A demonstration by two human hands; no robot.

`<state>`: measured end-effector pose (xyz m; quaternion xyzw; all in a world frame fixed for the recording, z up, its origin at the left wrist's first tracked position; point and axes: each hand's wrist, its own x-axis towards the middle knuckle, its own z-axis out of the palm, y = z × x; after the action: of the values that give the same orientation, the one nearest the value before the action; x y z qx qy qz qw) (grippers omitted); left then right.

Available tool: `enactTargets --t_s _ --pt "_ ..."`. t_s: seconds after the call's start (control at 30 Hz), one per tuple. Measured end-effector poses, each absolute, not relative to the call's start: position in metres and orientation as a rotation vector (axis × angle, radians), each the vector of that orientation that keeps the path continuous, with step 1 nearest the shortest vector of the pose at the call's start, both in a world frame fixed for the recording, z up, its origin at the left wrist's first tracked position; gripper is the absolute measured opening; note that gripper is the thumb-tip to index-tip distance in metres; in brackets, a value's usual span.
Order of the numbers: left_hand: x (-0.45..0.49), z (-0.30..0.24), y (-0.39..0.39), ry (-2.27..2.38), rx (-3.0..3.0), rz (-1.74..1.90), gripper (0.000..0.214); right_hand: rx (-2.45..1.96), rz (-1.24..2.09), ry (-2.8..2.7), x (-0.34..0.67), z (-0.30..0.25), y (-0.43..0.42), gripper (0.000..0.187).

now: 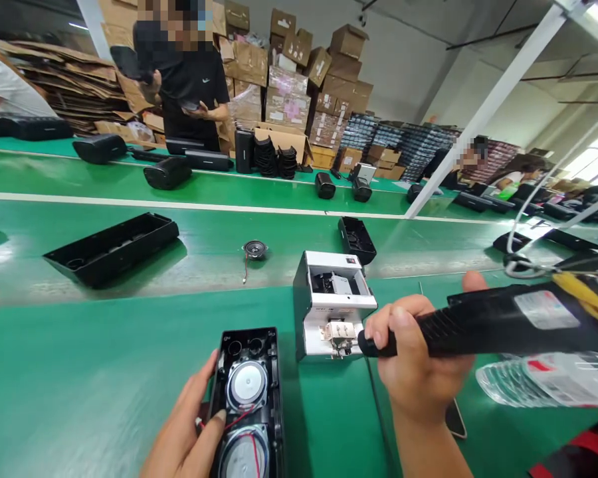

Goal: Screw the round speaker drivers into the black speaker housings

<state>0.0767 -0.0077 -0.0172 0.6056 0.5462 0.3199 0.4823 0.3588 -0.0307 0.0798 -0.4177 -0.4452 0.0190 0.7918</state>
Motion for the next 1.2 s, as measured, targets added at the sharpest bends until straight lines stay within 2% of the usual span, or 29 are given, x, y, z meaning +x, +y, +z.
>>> enactTargets --t_s 0.4,0.5,0.67,0.8,1.2 --pt "0.059 -0.042 0.005 1.236 1.491 0.664 0.068 -0.901 0.082 -1.052 0.357 0.065 -0.022 0.062" --pt "0.062 -0.042 0.003 1.214 1.462 0.686 0.067 -0.958 0.114 -1.037 0.352 0.069 -0.025 0.065" --pt "0.066 -0.041 -0.001 1.148 1.457 0.721 0.069 -0.99 0.487 -0.807 0.326 0.085 -0.045 0.07" --pt "0.069 -0.036 -0.003 1.145 1.47 0.696 0.068 -0.865 0.498 -0.726 0.294 0.089 -0.062 0.065" --pt "0.072 -0.03 -0.007 1.119 1.482 0.725 0.068 -0.891 0.611 -0.896 0.256 0.035 -0.054 0.073"
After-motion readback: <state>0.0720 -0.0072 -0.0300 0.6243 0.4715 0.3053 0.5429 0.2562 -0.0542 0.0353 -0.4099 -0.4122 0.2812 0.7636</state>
